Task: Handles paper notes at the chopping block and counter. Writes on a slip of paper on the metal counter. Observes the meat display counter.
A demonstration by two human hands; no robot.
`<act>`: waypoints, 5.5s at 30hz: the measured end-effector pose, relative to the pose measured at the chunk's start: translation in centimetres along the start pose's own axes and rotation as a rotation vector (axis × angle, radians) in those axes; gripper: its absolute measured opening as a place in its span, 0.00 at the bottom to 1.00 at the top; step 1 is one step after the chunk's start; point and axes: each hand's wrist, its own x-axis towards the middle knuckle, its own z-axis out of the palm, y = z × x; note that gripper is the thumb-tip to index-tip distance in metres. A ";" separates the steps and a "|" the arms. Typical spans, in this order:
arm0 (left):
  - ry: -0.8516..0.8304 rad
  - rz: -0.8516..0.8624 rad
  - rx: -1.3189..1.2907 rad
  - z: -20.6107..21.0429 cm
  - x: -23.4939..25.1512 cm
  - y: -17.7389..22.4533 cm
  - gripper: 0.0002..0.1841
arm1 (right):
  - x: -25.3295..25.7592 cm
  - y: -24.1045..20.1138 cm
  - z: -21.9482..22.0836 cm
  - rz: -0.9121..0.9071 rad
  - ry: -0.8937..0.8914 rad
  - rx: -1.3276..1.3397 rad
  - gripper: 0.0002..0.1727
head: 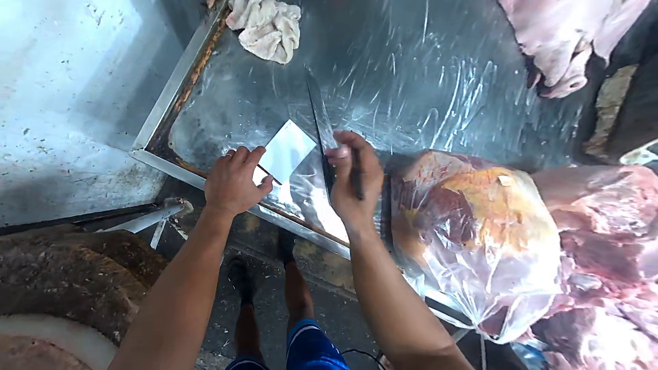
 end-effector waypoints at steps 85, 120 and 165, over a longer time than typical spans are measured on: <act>-0.008 -0.027 0.118 0.7 0.6 -0.2 0.32 | 3.5 4.9 9.8 -0.082 -0.142 0.228 0.18; -0.014 -0.025 0.128 0.6 0.7 -0.1 0.32 | 4.0 4.5 9.9 -0.034 -0.100 0.207 0.19; -0.018 -0.019 0.110 0.7 0.7 -0.3 0.33 | 5.1 5.8 9.3 -0.040 -0.170 0.161 0.17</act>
